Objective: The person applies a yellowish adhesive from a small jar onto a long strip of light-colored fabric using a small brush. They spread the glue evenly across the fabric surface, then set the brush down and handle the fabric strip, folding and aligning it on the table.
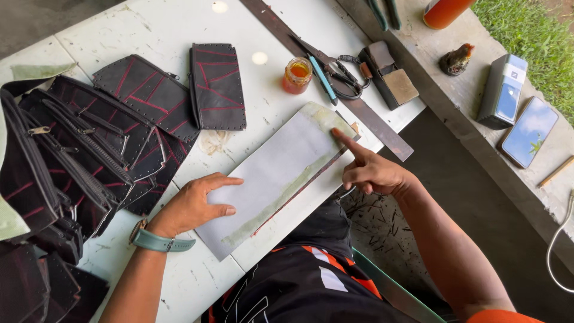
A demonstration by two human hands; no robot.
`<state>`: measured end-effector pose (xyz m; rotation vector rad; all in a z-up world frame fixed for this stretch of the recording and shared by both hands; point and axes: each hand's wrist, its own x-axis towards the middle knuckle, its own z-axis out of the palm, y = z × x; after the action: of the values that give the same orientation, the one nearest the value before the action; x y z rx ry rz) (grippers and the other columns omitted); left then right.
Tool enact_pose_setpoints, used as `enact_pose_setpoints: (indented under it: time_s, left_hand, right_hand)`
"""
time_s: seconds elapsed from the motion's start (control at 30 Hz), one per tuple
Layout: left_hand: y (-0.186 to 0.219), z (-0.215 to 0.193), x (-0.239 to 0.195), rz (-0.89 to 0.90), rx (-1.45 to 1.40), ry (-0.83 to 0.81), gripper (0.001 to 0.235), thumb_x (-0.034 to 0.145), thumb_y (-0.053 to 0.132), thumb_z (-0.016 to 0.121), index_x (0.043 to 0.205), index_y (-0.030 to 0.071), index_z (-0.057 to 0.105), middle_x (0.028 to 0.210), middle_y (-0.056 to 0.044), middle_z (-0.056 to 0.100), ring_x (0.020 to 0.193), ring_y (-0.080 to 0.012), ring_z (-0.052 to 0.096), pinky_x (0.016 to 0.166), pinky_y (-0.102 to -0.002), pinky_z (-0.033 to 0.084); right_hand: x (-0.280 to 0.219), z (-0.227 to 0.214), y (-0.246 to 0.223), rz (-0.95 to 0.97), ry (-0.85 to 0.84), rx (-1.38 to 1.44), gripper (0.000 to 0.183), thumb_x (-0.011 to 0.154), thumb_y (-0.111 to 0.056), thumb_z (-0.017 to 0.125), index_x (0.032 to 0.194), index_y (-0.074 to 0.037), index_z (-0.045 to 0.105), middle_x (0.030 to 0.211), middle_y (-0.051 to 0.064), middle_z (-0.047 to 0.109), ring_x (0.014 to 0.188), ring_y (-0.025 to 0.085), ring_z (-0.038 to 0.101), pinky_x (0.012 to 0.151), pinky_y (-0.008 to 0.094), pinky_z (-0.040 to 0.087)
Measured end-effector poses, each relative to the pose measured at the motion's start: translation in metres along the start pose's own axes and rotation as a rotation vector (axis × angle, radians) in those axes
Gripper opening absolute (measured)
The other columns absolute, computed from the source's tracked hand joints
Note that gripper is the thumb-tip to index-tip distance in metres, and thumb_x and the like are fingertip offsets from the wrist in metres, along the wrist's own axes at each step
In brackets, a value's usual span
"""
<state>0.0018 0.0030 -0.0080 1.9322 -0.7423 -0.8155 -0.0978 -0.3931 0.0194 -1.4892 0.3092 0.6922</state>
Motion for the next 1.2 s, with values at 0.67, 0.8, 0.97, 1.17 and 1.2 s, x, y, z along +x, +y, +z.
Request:
enact_pose_setpoints:
  time_s: [0.67, 0.8, 0.97, 1.17, 1.2]
  left_hand:
    - [-0.015, -0.004, -0.008, 0.092, 0.011, -0.034, 0.058, 0.078, 0.014, 0.076, 0.135, 0.013, 0.064, 0.132, -0.009, 0.069, 0.125, -0.0224, 0.064, 0.108, -0.033, 0.046]
    - [-0.011, -0.006, -0.010, 0.065, 0.023, -0.025, 0.059, 0.077, 0.014, 0.077, 0.134, 0.014, 0.065, 0.132, -0.009, 0.069, 0.124, -0.0221, 0.064, 0.107, -0.033, 0.046]
    - [-0.009, -0.004, -0.006, -0.009, -0.004, -0.027, 0.057, 0.077, 0.013, 0.078, 0.133, 0.013, 0.065, 0.131, -0.009, 0.070, 0.123, -0.0202, 0.065, 0.107, -0.032, 0.046]
    - [-0.010, -0.003, -0.002, -0.047, -0.049, -0.039, 0.058, 0.076, 0.013, 0.079, 0.132, 0.013, 0.066, 0.128, -0.009, 0.072, 0.120, -0.0195, 0.067, 0.105, -0.032, 0.048]
    - [-0.010, -0.003, -0.002, -0.050, -0.046, -0.040, 0.057, 0.077, 0.014, 0.079, 0.132, 0.013, 0.066, 0.127, -0.009, 0.073, 0.119, -0.0199, 0.067, 0.105, -0.032, 0.048]
  right_hand:
    - [-0.008, 0.155, -0.032, 0.192, -0.076, -1.001, 0.104, 0.080, -0.015, 0.068, 0.167, -0.038, 0.017, 0.058, 0.019, 0.057, 0.057, 0.028, 0.059, 0.066, 0.040, 0.056]
    - [-0.019, 0.074, -0.035, 0.221, 0.185, -0.861, 0.101, 0.077, -0.008, 0.064, 0.161, -0.039, 0.018, 0.061, 0.010, 0.070, 0.057, 0.016, 0.069, 0.060, 0.037, 0.058]
    - [-0.023, 0.042, -0.032, 0.159, 0.290, -0.770, 0.098, 0.077, -0.010, 0.068, 0.160, -0.036, 0.023, 0.068, 0.008, 0.074, 0.060, 0.016, 0.070, 0.059, 0.037, 0.059]
    - [-0.016, 0.058, -0.028, 0.177, 0.262, -1.105, 0.097, 0.079, -0.016, 0.067, 0.161, -0.039, 0.022, 0.066, 0.011, 0.072, 0.059, 0.023, 0.071, 0.062, 0.036, 0.062]
    - [-0.016, 0.062, -0.026, 0.190, 0.298, -1.057, 0.093, 0.081, -0.019, 0.067, 0.160, -0.039, 0.021, 0.066, 0.010, 0.072, 0.060, 0.022, 0.073, 0.062, 0.037, 0.063]
